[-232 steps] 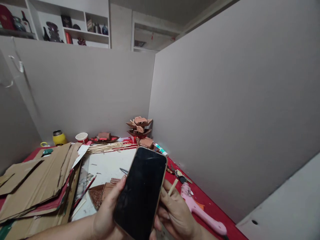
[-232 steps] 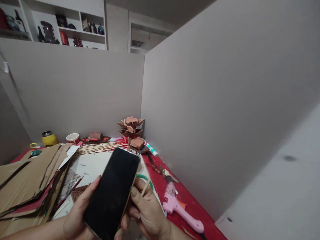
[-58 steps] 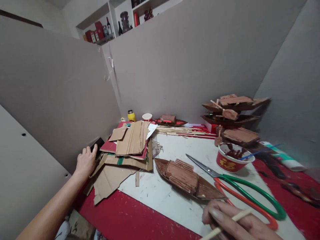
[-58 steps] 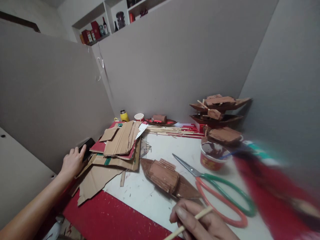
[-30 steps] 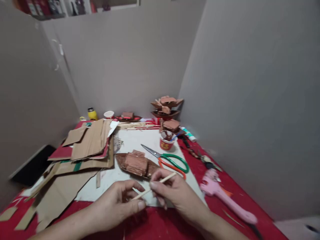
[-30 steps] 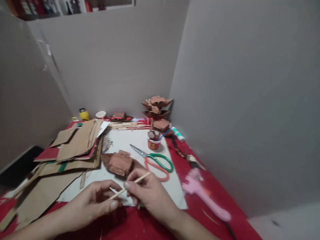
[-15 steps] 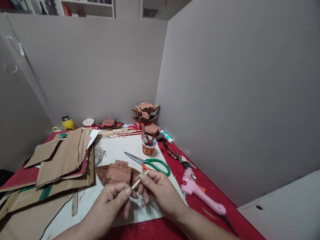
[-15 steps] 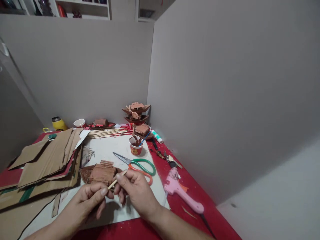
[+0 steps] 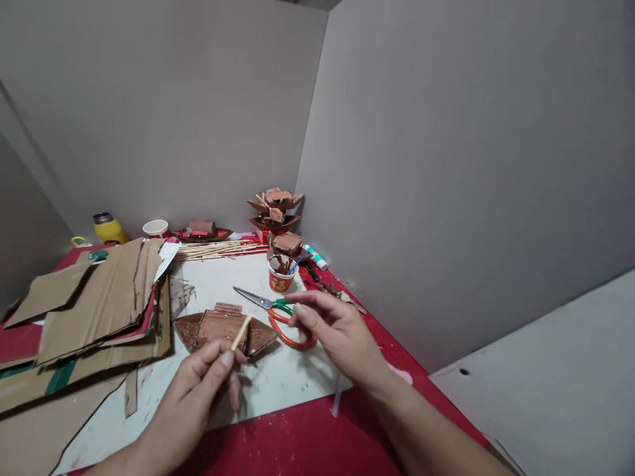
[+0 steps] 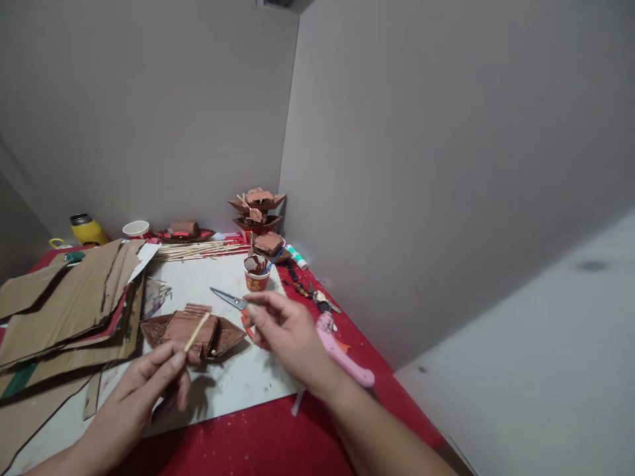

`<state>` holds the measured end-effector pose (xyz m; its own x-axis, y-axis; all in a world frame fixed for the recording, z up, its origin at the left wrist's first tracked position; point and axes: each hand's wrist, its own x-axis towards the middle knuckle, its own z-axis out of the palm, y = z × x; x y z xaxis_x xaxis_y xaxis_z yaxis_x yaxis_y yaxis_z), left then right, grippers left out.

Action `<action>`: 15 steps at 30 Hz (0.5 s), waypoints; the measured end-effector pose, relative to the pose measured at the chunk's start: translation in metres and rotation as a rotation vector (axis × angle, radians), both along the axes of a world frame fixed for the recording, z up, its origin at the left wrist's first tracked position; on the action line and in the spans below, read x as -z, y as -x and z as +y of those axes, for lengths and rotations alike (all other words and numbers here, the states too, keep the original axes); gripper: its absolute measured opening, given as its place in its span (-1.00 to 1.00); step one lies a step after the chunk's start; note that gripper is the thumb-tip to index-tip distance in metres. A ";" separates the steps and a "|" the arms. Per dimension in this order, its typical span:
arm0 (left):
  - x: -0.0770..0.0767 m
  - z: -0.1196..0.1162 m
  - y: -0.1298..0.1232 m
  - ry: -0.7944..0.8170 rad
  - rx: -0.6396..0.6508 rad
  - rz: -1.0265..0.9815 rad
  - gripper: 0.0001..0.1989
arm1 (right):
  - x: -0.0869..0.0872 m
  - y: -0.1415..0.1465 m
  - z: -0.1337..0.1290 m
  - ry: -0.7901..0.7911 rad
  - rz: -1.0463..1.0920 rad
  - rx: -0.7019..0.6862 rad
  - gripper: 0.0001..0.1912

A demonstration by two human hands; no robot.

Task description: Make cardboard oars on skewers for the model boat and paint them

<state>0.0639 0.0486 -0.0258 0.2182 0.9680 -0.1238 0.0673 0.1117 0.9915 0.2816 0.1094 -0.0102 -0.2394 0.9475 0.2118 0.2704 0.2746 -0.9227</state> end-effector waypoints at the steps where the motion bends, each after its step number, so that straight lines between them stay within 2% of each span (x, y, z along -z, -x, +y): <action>1: 0.000 0.000 0.001 0.001 -0.029 -0.028 -0.64 | -0.003 -0.008 0.004 -0.116 -0.256 0.068 -0.65; 2: 0.000 0.000 0.002 0.001 -0.052 -0.057 -0.65 | -0.004 -0.016 0.008 -0.201 -0.553 0.074 -0.69; 5: -0.002 0.001 0.002 0.008 -0.095 -0.108 -0.67 | 0.002 -0.029 0.019 -0.182 -0.821 0.001 -0.82; 9: -0.006 0.000 0.002 -0.013 -0.100 -0.120 -0.67 | 0.019 -0.023 0.027 -0.127 -1.020 -0.087 -0.87; 15: -0.017 -0.005 0.007 -0.010 -0.107 -0.205 -0.74 | 0.035 -0.009 0.046 -0.112 -1.208 -0.168 -0.75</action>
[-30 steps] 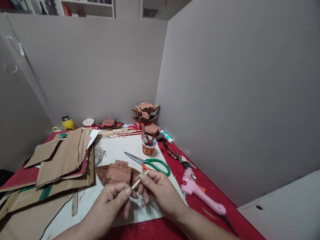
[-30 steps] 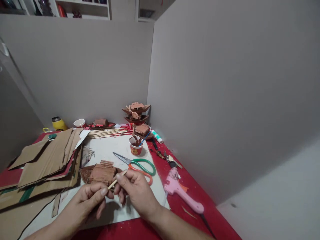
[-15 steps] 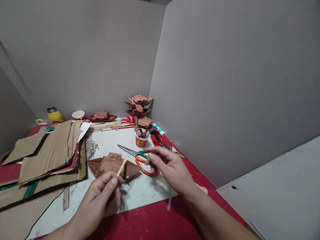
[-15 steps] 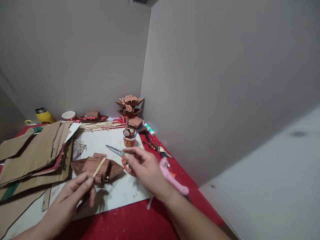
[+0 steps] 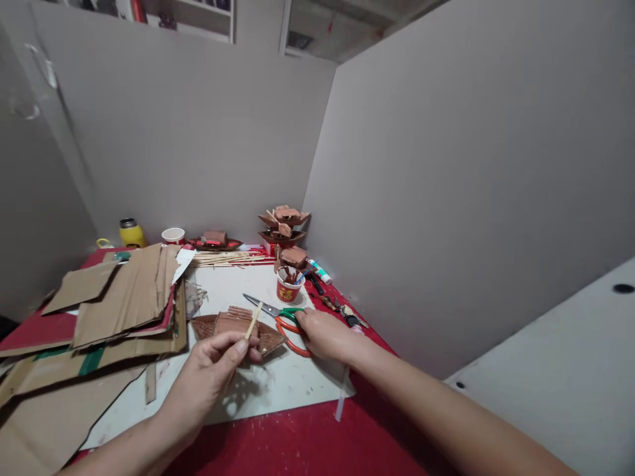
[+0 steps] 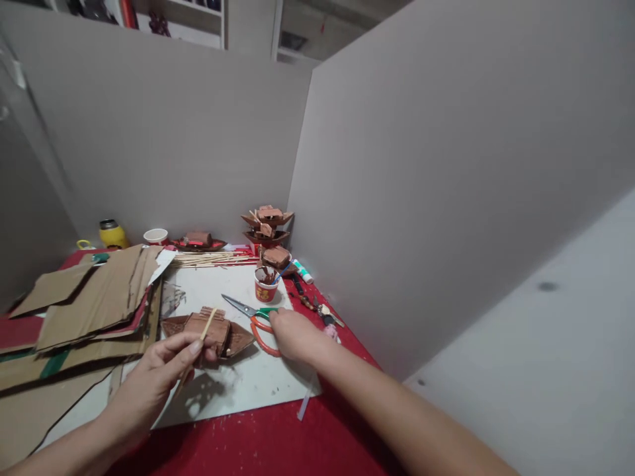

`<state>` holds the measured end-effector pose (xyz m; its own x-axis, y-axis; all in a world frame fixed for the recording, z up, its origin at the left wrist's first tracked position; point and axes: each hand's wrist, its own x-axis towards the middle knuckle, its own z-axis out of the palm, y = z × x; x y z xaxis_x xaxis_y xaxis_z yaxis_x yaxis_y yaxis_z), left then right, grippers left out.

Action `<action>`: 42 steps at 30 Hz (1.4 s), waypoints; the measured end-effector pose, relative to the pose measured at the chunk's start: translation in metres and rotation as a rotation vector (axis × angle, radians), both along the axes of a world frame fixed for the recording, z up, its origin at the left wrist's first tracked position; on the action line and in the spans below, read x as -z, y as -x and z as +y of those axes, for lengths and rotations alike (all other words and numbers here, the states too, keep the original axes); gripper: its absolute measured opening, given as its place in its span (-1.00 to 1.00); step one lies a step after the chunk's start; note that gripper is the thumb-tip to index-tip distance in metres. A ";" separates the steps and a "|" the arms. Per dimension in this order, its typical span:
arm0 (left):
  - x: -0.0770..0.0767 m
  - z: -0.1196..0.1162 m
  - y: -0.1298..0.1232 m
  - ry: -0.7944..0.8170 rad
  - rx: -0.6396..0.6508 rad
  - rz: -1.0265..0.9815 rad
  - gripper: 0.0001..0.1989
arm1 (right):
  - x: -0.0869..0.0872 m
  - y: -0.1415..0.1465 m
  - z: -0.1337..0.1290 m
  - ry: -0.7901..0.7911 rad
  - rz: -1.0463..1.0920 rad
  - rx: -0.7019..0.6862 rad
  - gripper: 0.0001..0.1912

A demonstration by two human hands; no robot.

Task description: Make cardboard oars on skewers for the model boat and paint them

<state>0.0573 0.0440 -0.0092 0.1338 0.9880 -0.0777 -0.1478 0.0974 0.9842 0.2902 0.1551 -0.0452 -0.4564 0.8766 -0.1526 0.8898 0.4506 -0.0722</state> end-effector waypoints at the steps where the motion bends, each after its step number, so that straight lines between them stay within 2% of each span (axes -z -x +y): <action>1: -0.002 0.000 0.001 -0.009 0.006 -0.029 -0.75 | 0.000 0.001 0.003 0.007 -0.024 -0.002 -0.72; 6: -0.010 0.000 0.008 -0.038 0.063 -0.172 -0.80 | -0.012 0.002 0.003 -0.023 -0.076 0.028 -0.74; 10: -0.017 -0.003 0.010 -0.007 0.092 -0.242 -0.82 | -0.029 -0.008 -0.016 -0.098 -0.011 0.057 -0.84; 13: -0.024 -0.006 0.012 -0.016 0.134 -0.271 -0.82 | -0.035 -0.022 -0.035 -0.145 0.077 0.063 -0.82; 14: -0.027 -0.007 0.013 -0.025 0.142 -0.269 -0.82 | -0.035 -0.026 -0.042 -0.158 0.132 0.059 -0.81; 17: -0.037 -0.008 0.013 -0.055 0.131 -0.261 -0.83 | -0.034 -0.029 -0.060 -0.136 0.581 -0.004 -0.82; 19: -0.046 -0.007 0.011 -0.068 0.130 -0.271 -0.83 | -0.035 -0.025 -0.070 -0.077 0.801 -0.056 -0.83; 21: -0.054 -0.005 0.007 -0.083 0.138 -0.286 -0.82 | -0.039 -0.016 -0.078 -0.026 0.934 -0.095 -0.86; 24: -0.060 -0.003 0.001 -0.123 0.127 -0.293 -0.82 | -0.042 -0.001 -0.084 -0.016 1.056 -0.070 -0.84; 27: -0.055 0.001 -0.003 -0.152 0.091 -0.274 -0.81 | -0.036 0.015 -0.085 0.065 1.214 -0.066 -0.68; 31: -0.039 0.004 -0.007 -0.166 0.029 -0.229 -0.77 | -0.018 0.038 -0.089 0.390 1.467 -0.127 -0.52; 33: -0.034 0.004 -0.009 -0.189 0.018 -0.192 -0.79 | -0.012 0.048 -0.094 0.476 1.566 -0.095 -0.55; 37: -0.029 0.004 -0.014 -0.187 0.062 -0.130 -0.83 | -0.009 0.056 -0.102 0.530 1.744 0.017 -0.64; 42: -0.021 0.003 -0.021 -0.090 0.069 -0.165 -0.77 | -0.009 0.053 -0.100 0.629 1.732 0.060 -0.61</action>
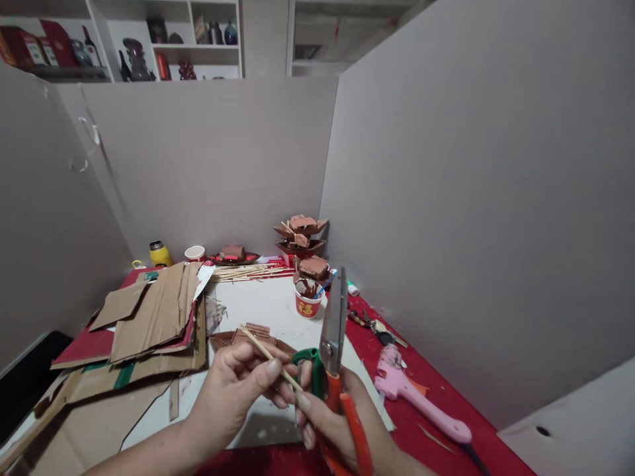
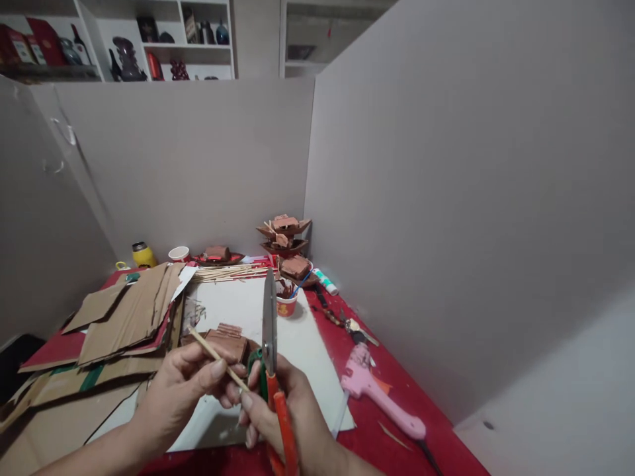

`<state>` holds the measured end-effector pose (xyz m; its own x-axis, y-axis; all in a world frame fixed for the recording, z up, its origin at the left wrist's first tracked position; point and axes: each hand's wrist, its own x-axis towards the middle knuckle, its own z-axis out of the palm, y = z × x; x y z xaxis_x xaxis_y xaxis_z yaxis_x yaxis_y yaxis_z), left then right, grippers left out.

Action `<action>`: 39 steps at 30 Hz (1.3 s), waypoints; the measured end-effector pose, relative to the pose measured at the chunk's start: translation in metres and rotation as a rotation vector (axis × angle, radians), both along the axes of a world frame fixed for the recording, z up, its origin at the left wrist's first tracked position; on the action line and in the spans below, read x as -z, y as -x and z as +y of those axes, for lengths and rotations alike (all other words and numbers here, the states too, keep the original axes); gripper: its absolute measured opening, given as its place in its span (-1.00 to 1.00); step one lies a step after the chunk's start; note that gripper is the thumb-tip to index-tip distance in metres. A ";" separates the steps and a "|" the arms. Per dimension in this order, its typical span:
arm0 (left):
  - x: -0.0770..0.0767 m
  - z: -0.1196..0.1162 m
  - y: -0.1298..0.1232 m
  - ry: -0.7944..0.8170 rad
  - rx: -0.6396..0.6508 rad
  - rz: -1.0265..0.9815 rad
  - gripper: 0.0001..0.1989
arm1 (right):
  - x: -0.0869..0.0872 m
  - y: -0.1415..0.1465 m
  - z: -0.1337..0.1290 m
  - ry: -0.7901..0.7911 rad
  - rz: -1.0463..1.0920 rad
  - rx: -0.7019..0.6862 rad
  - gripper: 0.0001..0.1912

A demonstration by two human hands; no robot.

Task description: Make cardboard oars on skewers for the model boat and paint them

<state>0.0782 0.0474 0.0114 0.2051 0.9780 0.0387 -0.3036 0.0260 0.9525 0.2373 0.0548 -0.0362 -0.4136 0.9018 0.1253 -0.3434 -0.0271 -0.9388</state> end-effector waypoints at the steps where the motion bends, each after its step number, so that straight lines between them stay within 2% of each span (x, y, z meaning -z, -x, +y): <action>1: 0.002 0.000 -0.001 0.008 0.000 0.000 -0.76 | 0.000 -0.001 0.001 0.013 -0.002 -0.016 -0.61; 4: 0.003 0.001 0.000 -0.001 -0.010 0.025 -0.75 | 0.001 -0.006 0.004 0.017 -0.015 -0.069 -0.62; 7: -0.001 0.003 0.005 -0.035 -0.061 0.033 -0.79 | 0.001 -0.013 0.011 -0.049 -0.113 -0.063 -0.64; 14: -0.010 0.002 0.014 -0.092 -0.104 -0.013 -0.79 | 0.000 -0.032 0.022 -0.497 -0.611 0.129 -0.71; 19: -0.020 -0.004 0.018 -0.140 -0.122 0.025 -0.77 | -0.001 -0.038 0.020 -0.684 -0.814 0.202 -0.71; 23: -0.029 -0.008 0.024 -0.196 -0.163 0.078 -0.74 | -0.008 -0.040 0.024 -0.754 -0.912 0.202 -0.70; 28: -0.032 -0.011 0.028 -0.378 -0.326 0.309 -0.82 | -0.024 -0.039 0.028 -0.854 -0.995 0.237 -0.67; 30: -0.030 -0.012 0.027 -0.429 -0.355 0.393 -0.85 | -0.030 -0.038 0.029 -0.900 -1.013 0.249 -0.63; 35: -0.025 -0.012 0.025 -0.469 -0.321 0.598 -0.83 | -0.040 -0.036 0.034 -1.006 -1.031 0.273 -0.59; 39: -0.019 -0.008 0.024 -0.401 -0.257 0.604 -0.81 | -0.039 -0.036 0.037 -1.039 -1.005 0.290 -0.57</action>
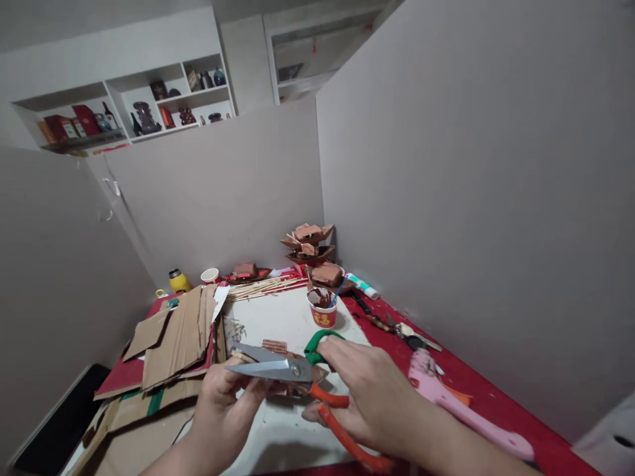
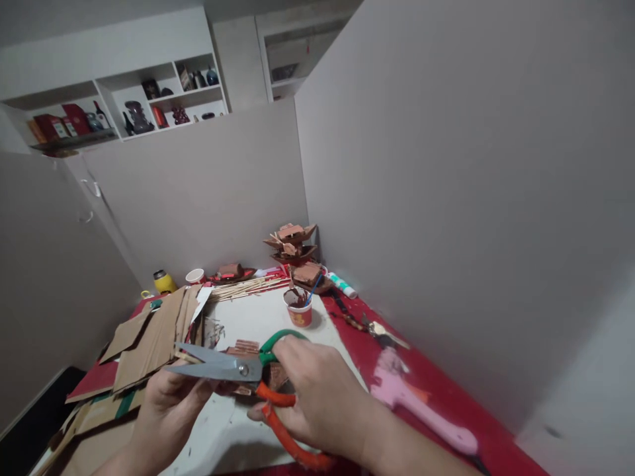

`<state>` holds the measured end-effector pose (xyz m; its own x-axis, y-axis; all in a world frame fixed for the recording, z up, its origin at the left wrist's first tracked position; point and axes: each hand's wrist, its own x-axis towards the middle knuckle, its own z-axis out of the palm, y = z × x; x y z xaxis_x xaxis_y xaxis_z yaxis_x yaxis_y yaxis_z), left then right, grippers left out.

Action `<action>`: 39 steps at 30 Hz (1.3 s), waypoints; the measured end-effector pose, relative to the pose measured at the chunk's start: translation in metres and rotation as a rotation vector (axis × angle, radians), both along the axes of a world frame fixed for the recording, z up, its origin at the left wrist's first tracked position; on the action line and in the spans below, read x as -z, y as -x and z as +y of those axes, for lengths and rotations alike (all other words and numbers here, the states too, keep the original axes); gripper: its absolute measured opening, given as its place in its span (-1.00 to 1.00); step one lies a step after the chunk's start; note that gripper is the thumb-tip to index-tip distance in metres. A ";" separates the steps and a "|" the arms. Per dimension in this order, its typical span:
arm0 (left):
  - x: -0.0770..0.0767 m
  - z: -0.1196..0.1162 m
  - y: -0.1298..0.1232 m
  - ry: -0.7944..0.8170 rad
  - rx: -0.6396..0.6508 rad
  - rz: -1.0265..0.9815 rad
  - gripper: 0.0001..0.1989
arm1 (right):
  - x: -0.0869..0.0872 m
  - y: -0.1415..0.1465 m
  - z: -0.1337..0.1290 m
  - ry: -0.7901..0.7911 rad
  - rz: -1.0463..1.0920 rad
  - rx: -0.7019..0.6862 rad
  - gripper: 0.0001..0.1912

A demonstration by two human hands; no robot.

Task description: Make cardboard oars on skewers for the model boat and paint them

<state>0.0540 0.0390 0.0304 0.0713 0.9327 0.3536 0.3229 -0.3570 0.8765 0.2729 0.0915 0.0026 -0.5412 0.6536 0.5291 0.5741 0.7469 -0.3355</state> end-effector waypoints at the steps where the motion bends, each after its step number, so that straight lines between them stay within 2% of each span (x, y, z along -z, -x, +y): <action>1: 0.002 0.001 0.000 0.014 -0.001 -0.005 -0.81 | 0.001 0.000 0.001 -0.012 0.001 -0.006 -0.57; 9: 0.009 0.005 -0.002 0.019 -0.033 -0.037 -0.82 | 0.010 -0.001 0.006 -0.026 0.016 -0.044 -0.58; 17: 0.011 0.004 -0.011 0.102 0.020 -0.162 -0.83 | 0.013 -0.002 0.003 0.041 0.030 -0.064 -0.60; 22: 0.009 0.004 -0.010 0.090 -0.007 -0.108 -0.83 | 0.012 -0.004 0.003 0.025 0.025 -0.042 -0.60; 29: 0.006 0.002 -0.012 -0.001 0.057 -0.110 -0.86 | 0.018 -0.001 0.004 0.028 0.078 -0.057 -0.64; 39: 0.016 0.004 -0.013 -0.005 0.017 -0.162 -0.88 | 0.028 0.001 0.003 0.019 0.103 -0.054 -0.60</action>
<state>0.0672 0.0431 0.0148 0.0287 0.9300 0.3664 0.1707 -0.3657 0.9149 0.2724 0.0944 -0.0249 -0.5193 0.6356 0.5712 0.4951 0.7686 -0.4051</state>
